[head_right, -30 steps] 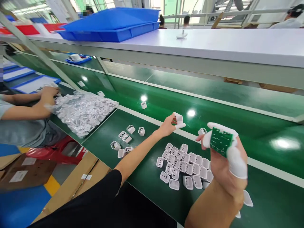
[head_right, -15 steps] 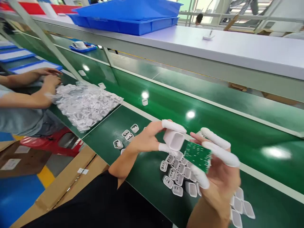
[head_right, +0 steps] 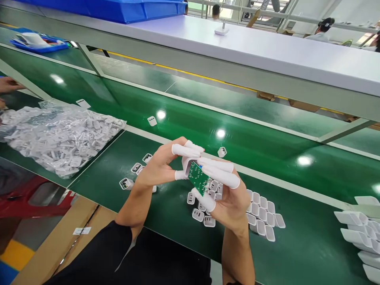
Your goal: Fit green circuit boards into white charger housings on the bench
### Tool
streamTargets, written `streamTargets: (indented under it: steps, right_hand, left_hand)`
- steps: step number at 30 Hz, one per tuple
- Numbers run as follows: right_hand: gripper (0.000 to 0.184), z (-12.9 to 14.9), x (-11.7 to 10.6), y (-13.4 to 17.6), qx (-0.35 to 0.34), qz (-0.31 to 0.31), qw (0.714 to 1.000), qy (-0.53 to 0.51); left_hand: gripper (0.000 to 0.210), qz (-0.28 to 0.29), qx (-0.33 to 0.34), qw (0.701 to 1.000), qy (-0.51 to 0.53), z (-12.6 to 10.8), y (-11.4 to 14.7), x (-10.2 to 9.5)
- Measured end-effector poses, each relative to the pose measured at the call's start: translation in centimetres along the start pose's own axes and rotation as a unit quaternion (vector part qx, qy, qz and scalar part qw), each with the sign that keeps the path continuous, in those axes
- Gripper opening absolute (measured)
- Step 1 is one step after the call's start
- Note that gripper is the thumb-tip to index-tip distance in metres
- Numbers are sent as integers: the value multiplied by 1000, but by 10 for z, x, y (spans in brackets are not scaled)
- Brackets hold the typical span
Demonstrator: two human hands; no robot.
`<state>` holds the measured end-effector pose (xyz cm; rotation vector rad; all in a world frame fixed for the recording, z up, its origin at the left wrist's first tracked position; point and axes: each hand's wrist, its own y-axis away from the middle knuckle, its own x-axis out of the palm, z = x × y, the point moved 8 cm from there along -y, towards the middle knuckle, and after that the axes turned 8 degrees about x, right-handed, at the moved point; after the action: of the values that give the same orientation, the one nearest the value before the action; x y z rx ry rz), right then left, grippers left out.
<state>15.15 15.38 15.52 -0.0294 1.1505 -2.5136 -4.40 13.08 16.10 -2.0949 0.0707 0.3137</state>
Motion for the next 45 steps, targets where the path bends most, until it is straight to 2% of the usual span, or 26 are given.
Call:
streamTargets:
  steps: [4,12,29,35,45]
  right_hand:
    - [73,4,6,-5,-19,20,1000,14]
    - [74,5,7,-5,-4,42,999,28]
    - [72,4,8,-4,5,38,998,46]
    - [67,2,6,-2,11,37,997,71]
    - [76,5,7,-5,4,47,998,48]
  left_hand:
    - [58,6,-1,1000,-8,0,0,0]
    - [57,13,-15,1000,1,3,3,0]
    - [60,11,-1,1000,-20,3,2,0]
    - [58,10,-20,1000,-19,8,6,0]
    - [56,14,3,999,-35,5,3,0]
